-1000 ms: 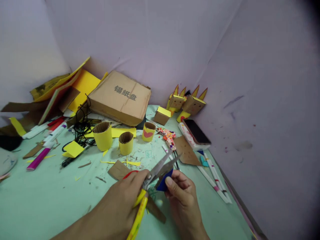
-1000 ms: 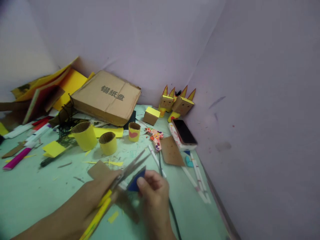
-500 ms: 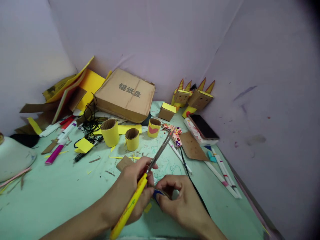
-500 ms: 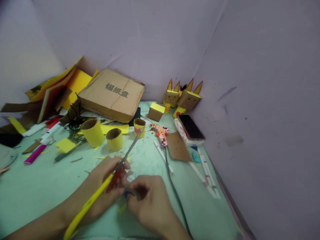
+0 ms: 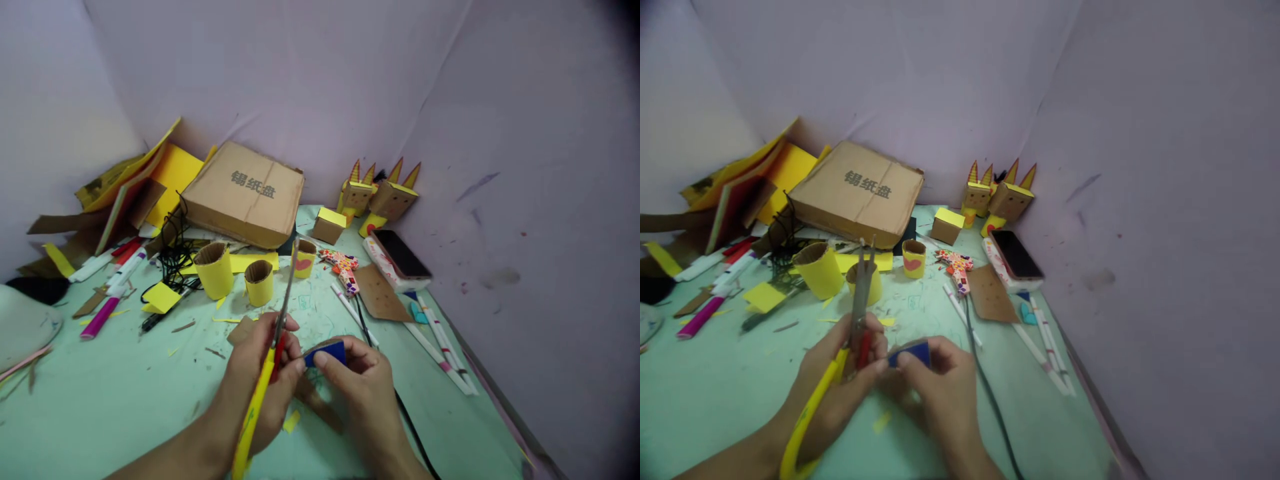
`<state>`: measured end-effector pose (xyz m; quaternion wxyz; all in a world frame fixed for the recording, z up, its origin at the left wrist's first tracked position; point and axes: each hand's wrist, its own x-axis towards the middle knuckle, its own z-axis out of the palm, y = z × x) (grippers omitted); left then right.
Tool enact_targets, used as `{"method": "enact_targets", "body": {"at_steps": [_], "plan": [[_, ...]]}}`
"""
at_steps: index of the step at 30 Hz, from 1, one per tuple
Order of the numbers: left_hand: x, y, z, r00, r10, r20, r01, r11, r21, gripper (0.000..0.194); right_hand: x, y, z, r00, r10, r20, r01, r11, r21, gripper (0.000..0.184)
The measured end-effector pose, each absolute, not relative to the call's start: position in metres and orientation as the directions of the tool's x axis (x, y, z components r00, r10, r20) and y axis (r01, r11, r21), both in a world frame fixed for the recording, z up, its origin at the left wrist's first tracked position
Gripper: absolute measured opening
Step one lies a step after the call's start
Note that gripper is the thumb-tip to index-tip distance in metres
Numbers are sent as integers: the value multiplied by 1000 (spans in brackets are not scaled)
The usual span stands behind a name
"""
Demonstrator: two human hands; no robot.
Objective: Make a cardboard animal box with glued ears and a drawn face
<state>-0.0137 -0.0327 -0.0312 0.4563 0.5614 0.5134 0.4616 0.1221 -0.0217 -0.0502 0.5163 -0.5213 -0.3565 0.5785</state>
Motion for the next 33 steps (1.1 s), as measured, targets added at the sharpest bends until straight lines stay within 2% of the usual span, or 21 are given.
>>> {"method": "enact_targets", "body": {"at_steps": [4, 7, 11, 20, 27, 33], "plan": [[-6, -34, -43, -30, 999, 41, 38, -40, 998, 26, 113, -24, -61, 107, 948, -299, -535, -199, -821, 20], [-4, -34, -48, -42, 998, 40, 3, -39, 999, 26, 112, -25, -60, 30, 937, -347, -620, -255, -742, 25], [-3, -34, -47, -53, 997, 60, -9, -61, 998, 27, 115, -25, -54, -84, 920, -383, -668, -337, -663, 25], [-4, -33, -44, -89, 991, 104, 14, -103, 995, 27, 119, -26, -55, -154, 939, -308, -726, -319, -609, 23], [3, -37, -39, -156, 986, 54, -16, -57, 998, 25, 118, -24, -56, -114, 917, -382, -762, -327, -558, 23], [-7, -34, -47, -34, 995, 98, 61, -96, 993, 25, 116, -25, -54, -38, 930, -365, -737, -273, -618, 25]]}}
